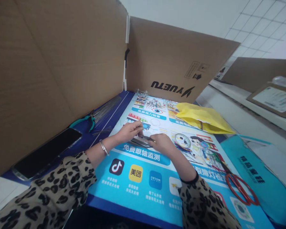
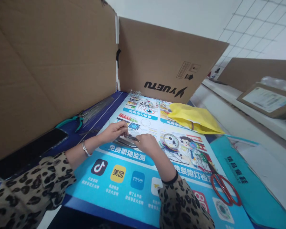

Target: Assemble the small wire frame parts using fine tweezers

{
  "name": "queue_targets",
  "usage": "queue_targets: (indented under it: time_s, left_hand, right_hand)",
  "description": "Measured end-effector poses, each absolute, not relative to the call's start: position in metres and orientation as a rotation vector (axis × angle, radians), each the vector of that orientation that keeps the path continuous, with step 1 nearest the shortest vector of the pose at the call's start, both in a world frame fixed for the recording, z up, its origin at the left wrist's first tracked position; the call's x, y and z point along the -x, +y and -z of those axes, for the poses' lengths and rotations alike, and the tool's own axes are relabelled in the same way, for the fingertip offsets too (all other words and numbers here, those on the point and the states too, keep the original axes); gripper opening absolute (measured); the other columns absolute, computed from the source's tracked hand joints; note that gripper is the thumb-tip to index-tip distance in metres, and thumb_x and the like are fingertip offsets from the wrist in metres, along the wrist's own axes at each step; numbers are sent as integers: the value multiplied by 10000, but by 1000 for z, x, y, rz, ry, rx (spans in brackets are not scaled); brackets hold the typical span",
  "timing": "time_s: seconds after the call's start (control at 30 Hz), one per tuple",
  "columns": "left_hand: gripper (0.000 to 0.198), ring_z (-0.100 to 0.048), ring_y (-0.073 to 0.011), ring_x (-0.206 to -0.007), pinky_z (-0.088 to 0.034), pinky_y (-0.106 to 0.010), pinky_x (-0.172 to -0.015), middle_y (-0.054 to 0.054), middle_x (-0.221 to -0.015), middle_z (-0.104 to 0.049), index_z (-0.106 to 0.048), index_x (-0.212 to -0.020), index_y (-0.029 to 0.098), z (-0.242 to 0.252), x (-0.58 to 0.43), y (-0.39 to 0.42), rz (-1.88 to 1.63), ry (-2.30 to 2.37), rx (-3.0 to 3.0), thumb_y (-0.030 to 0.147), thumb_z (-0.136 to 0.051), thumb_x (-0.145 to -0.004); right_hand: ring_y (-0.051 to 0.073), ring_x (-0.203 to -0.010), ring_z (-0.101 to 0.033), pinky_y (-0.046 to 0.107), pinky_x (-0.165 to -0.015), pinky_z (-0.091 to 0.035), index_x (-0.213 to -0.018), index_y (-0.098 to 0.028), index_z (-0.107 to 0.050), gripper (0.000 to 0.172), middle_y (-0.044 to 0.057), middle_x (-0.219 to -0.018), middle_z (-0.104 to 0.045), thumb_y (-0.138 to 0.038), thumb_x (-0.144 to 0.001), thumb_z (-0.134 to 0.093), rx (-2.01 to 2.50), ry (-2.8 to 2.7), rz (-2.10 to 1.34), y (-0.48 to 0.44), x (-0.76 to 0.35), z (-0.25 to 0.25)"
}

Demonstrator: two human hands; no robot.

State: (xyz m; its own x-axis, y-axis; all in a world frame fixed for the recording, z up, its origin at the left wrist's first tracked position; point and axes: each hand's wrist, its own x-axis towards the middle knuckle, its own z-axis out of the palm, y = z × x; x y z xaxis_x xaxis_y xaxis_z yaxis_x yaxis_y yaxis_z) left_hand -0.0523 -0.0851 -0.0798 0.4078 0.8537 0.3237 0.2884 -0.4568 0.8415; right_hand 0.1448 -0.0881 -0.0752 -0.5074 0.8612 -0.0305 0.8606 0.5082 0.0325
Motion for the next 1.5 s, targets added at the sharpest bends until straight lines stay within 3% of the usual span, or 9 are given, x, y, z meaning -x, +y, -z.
queue_targets:
  time_s: [0.27, 0.53, 0.9, 1.07, 1.27, 1.5]
  left_hand:
    - [195, -574, -100, -662, -415, -211, -659, 16, -691, -625, -544, -748, 192, 75, 51, -91, -964, 1010, -2139, 295, -412, -846]
    - [176, -587, -105, -577, -408, -187, -500, -10, -669, -623, -492, -713, 167, 88, 49, -76, -1098, 1187, -1530, 335, -489, -766]
    - [242, -287, -36, -362, -188, -181, -371, 74, -418, -359, -457, -588, 161, 88, 44, -78, -1155, 1110, -1151, 321, -624, -658]
    - [251, -255, -37, -346, -153, -194, -367, 81, -408, -310, -410, -576, 175, 89, 39, -82, -1163, 1052, -1069, 289, -615, -665]
    - [263, -255, -38, -341, -170, -202, -371, 81, -403, -315, -388, -566, 178, 93, 36, -85, -1215, 1095, -1004, 273, -611, -668]
    - [245, -265, -41, -338, -164, -203, -372, 84, -395, -315, -405, -568, 177, 93, 33, -87, -1220, 1106, -1037, 284, -603, -666]
  right_hand:
    - [133, -683, -552, 228, -539, -262, -779, -215, -641, 383, 14, -734, -650, -488, -850, -383, -1472, 2726, 150, -85, -150, 79]
    - [164, -801, -529, 255, -644, -305, -833, -196, -601, 238, 44, -828, -622, -375, -845, -445, -1646, 2760, -286, -83, -145, 93]
    - [189, -779, -405, 316, -701, -256, -747, -182, -580, 112, 52, -742, -523, -227, -798, -491, -1524, 3038, -897, -88, -143, 99]
    - [187, -751, -371, 325, -673, -235, -744, -179, -575, 122, 55, -720, -500, -222, -811, -482, -1406, 3036, -1069, -92, -142, 92]
    - [180, -736, -360, 331, -669, -217, -783, -185, -575, 158, 47, -712, -496, -191, -848, -431, -1335, 3030, -1186, -97, -139, 88]
    - [184, -748, -367, 339, -684, -211, -811, -192, -577, 204, 57, -732, -502, -195, -872, -382, -1373, 2960, -1096, -101, -135, 85]
